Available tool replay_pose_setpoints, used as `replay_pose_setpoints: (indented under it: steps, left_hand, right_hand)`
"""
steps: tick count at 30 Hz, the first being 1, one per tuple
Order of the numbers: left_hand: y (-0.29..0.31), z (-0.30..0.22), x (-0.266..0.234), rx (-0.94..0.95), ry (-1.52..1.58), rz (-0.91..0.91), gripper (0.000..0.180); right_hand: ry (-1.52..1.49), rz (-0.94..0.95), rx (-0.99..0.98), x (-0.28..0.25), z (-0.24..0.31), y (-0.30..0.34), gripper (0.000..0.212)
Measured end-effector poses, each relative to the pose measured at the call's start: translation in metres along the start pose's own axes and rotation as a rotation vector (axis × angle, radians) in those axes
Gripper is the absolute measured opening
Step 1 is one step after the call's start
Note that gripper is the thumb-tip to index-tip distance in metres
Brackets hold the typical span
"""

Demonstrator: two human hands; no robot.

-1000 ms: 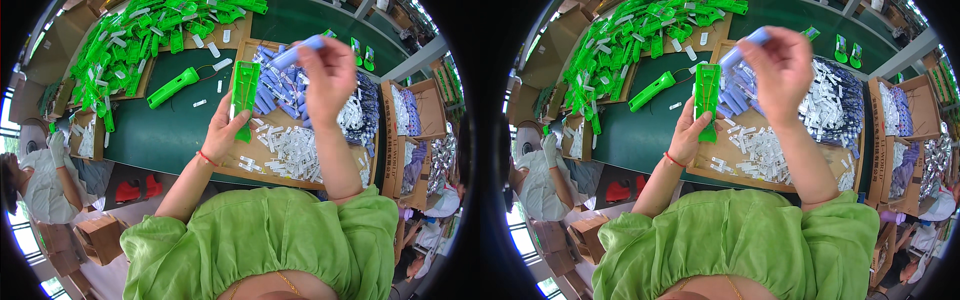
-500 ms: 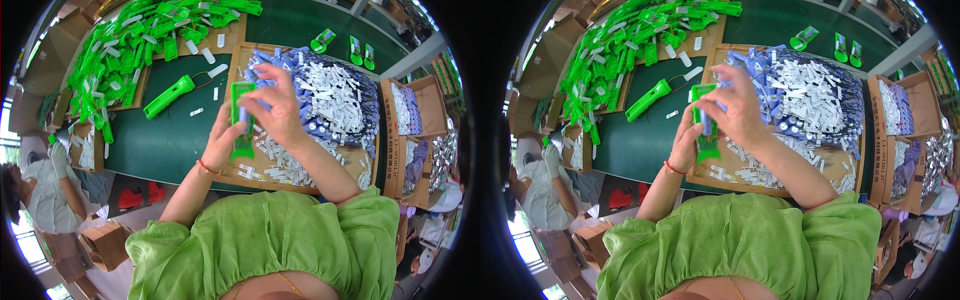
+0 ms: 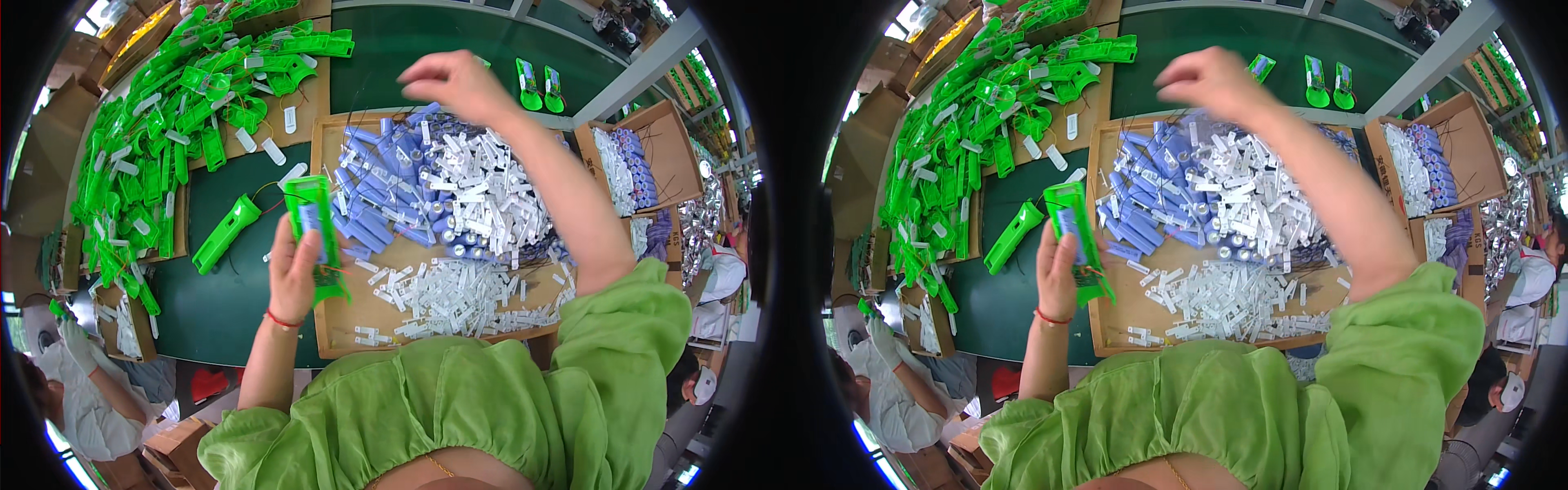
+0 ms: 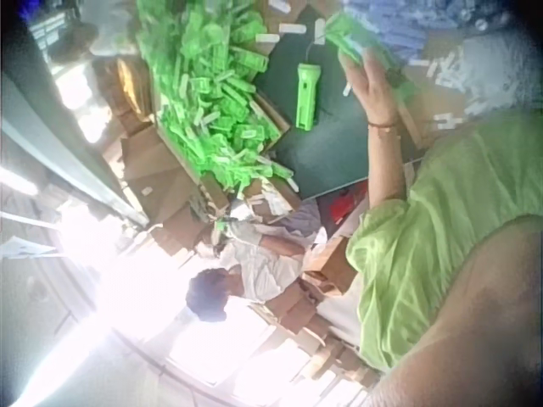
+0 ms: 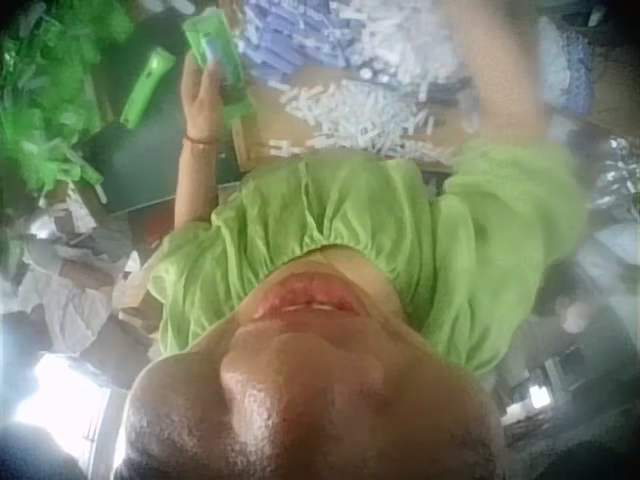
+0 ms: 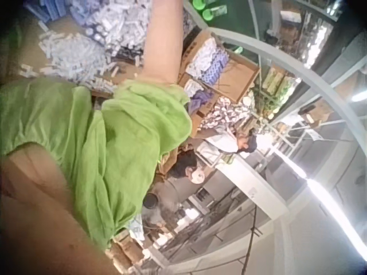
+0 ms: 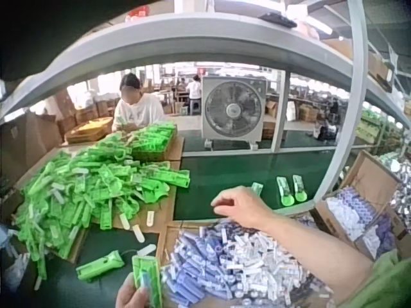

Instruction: The person assembles portable flashlights by fitting internal wiring, batteries, and white components into plastic casings, then placing the assembled units onto a conveyor belt by hand.

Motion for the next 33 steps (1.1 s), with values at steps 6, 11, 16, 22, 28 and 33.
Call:
replay_pose_setpoints:
  steps: [6, 11, 16, 22, 28, 33]
  left_hand:
    - [-0.001, 0.003, -0.036, -0.04, 0.09, -0.223, 0.028]
    - [-0.017, 0.027, -0.037, -0.121, -0.019, -0.177, 0.032]
    - [-0.018, 0.011, -0.023, 0.012, 0.097, -0.021, 0.036]
    - [-0.002, 0.005, -0.039, 0.071, 0.107, -0.089, 0.04]
    - [0.013, 0.014, -0.04, 0.015, 0.267, -0.121, 0.04]
    - [0.014, 0.007, -0.032, 0.089, 0.07, -0.178, 0.037]
  right_hand:
    - [0.996, 0.541, -0.309, 0.014, -0.145, -0.007, 0.008]
    - [1.09, 0.655, -0.383, 0.014, -0.194, 0.012, 0.021]
    - [0.89, 0.723, -0.212, 0.002, -0.217, 0.011, 0.011]
    - [0.889, 0.613, -0.278, 0.021, -0.217, 0.009, 0.009]
    - [0.979, 0.576, -0.386, 0.005, -0.198, 0.013, 0.015]
    - [0.349, 0.031, -0.067, -0.058, -0.072, 0.008, 0.015]
Point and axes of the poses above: each hand's wrist, its own y-axis away from the middle knuckle, its own x-axis out of the palm, z = x × y, the point moved 9 cm from there along -y, towards the middle knuckle, and after that the axes turned 12 degrees about -x, right-handed, at the moved point
